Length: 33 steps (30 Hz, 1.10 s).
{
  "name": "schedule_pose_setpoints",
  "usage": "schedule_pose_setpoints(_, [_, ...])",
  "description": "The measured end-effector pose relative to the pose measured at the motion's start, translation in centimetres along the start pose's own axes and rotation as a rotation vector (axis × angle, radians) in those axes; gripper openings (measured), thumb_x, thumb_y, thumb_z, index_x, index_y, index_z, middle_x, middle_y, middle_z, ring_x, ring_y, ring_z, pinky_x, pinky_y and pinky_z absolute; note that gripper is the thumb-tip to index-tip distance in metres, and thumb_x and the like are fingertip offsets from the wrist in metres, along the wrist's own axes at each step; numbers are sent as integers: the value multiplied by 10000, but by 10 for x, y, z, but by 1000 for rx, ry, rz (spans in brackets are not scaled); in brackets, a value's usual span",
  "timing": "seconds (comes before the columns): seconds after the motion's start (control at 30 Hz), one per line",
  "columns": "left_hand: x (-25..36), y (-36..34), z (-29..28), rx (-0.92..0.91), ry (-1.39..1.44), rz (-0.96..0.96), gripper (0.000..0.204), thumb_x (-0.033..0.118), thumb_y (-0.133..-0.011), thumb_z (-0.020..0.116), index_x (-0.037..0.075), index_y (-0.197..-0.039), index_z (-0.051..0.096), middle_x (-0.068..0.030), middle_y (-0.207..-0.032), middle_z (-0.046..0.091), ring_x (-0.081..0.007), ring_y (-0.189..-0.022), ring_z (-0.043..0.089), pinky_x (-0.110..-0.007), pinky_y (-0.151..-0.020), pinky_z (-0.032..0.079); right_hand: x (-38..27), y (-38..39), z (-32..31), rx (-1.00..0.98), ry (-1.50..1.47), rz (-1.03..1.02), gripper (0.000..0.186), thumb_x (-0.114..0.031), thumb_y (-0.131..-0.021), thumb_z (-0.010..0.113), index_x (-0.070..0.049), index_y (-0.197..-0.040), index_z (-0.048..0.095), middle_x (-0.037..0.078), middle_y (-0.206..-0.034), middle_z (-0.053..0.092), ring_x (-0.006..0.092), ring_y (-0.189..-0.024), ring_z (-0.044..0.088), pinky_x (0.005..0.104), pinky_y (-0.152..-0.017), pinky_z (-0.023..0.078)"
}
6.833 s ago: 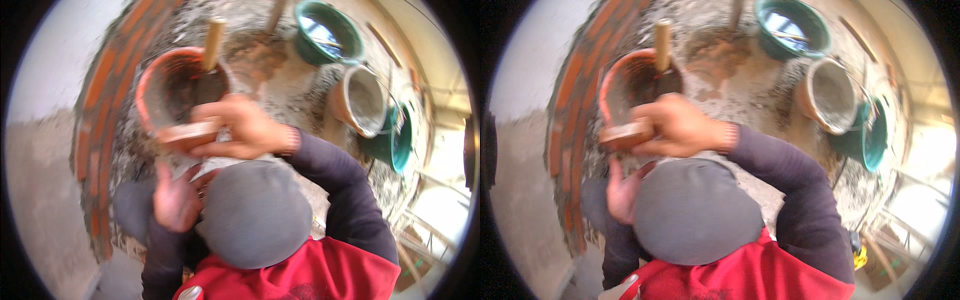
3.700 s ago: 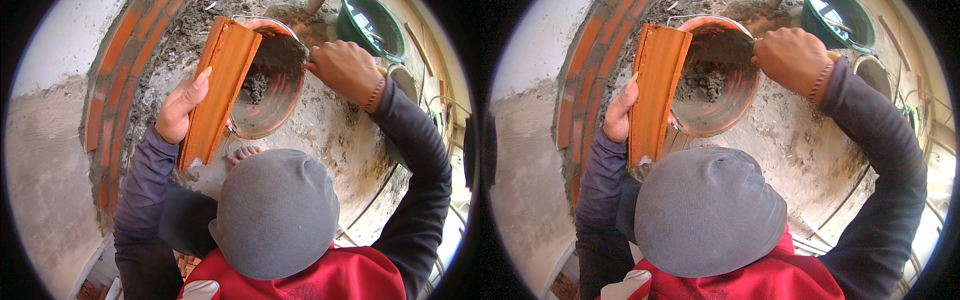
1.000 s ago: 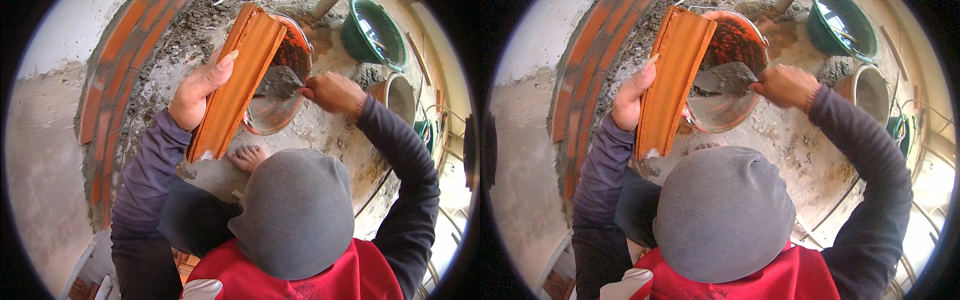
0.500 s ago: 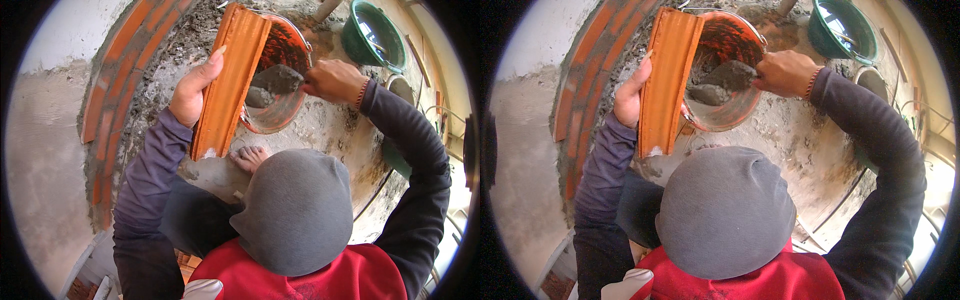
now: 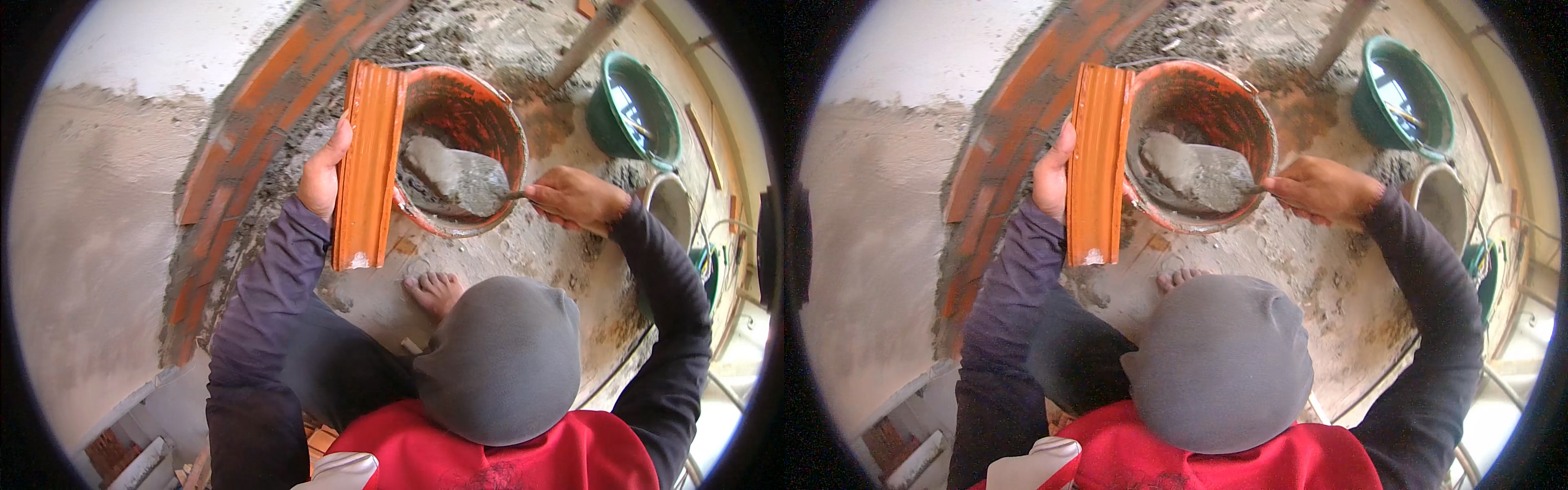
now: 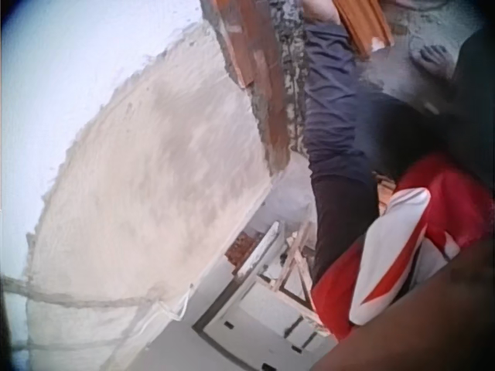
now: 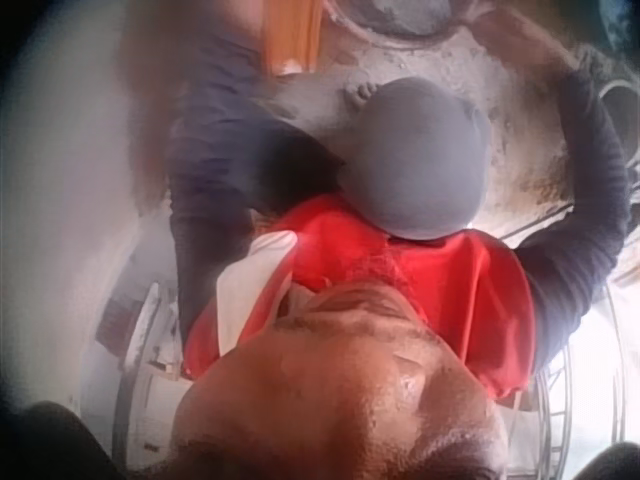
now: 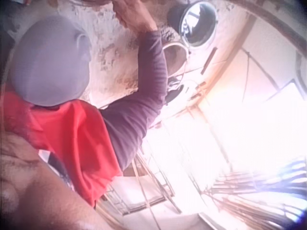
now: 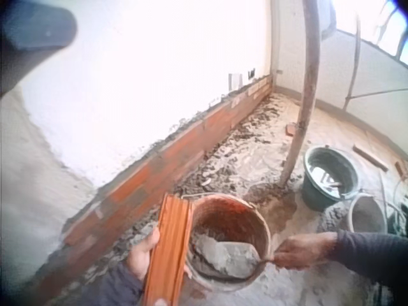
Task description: The person applies mortar to a brick using a trowel and places it onto a wall.
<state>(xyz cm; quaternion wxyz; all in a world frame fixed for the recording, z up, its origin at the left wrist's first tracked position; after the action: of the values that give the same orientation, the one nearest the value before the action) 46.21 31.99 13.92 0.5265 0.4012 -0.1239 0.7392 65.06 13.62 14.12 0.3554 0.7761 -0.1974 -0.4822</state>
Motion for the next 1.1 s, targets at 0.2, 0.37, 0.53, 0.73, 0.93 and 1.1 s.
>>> schedule_pose_setpoints(0.2, [16,31,-58,315,-39,57,565,508,-988,439,104,-1382,416,-98,-1119,590,-231,-880,647,-432,-717,582,-20,28,-4,166,-277,-98,418,-349,-1017,462,3,-820,571,-2,-632,502,88,-480,480,249,-438,389])
schedule_pose_setpoints(0.37, [41,50,-47,536,27,356,678,648,-961,370,61,-1279,486,-108,-1053,596,-241,-894,630,-422,-775,554,-54,48,0,200,-465,-158,249,-203,-925,463,21,-932,572,20,-666,518,94,-518,482,241,-477,395])
schedule_pose_setpoints(0.53, [36,25,-10,390,135,398,822,761,-899,318,29,-1225,500,-146,-1063,604,-305,-913,635,-461,-790,547,-106,76,-3,263,-421,-310,265,-120,-848,516,58,-1033,582,40,-715,553,112,-583,529,271,-526,431])
schedule_pose_setpoints(0.73, [10,-17,25,355,321,407,822,754,-901,328,16,-1212,514,-176,-1031,632,-337,-933,651,-474,-848,539,-181,86,4,516,165,-601,207,-76,-815,618,55,-942,521,282,-801,584,481,-775,580,493,-662,454])
schedule_pose_setpoints(0.93, [7,-21,38,257,404,430,756,711,-923,354,41,-1221,537,-150,-1065,642,-308,-943,650,-493,-879,531,-179,102,13,629,398,-642,342,-60,-806,630,89,-1086,502,292,-957,591,462,-896,584,487,-765,469])
schedule_pose_setpoints(1.1, [19,-16,39,155,506,430,737,684,-941,352,43,-1259,526,-121,-1091,632,-277,-927,646,-517,-890,532,-178,106,12,622,368,-602,367,-43,-788,644,87,-1109,522,281,-935,606,471,-890,592,479,-761,479])
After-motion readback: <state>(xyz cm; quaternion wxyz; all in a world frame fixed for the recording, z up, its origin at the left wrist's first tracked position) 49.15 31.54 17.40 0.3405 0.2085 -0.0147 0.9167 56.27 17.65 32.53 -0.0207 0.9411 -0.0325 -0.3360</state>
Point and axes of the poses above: each hand's wrist, its own y-axis away from the middle knuckle, its own z-axis out of the palm, x = y × z, the point moved 10 cm from there along -y, towards the middle knuckle
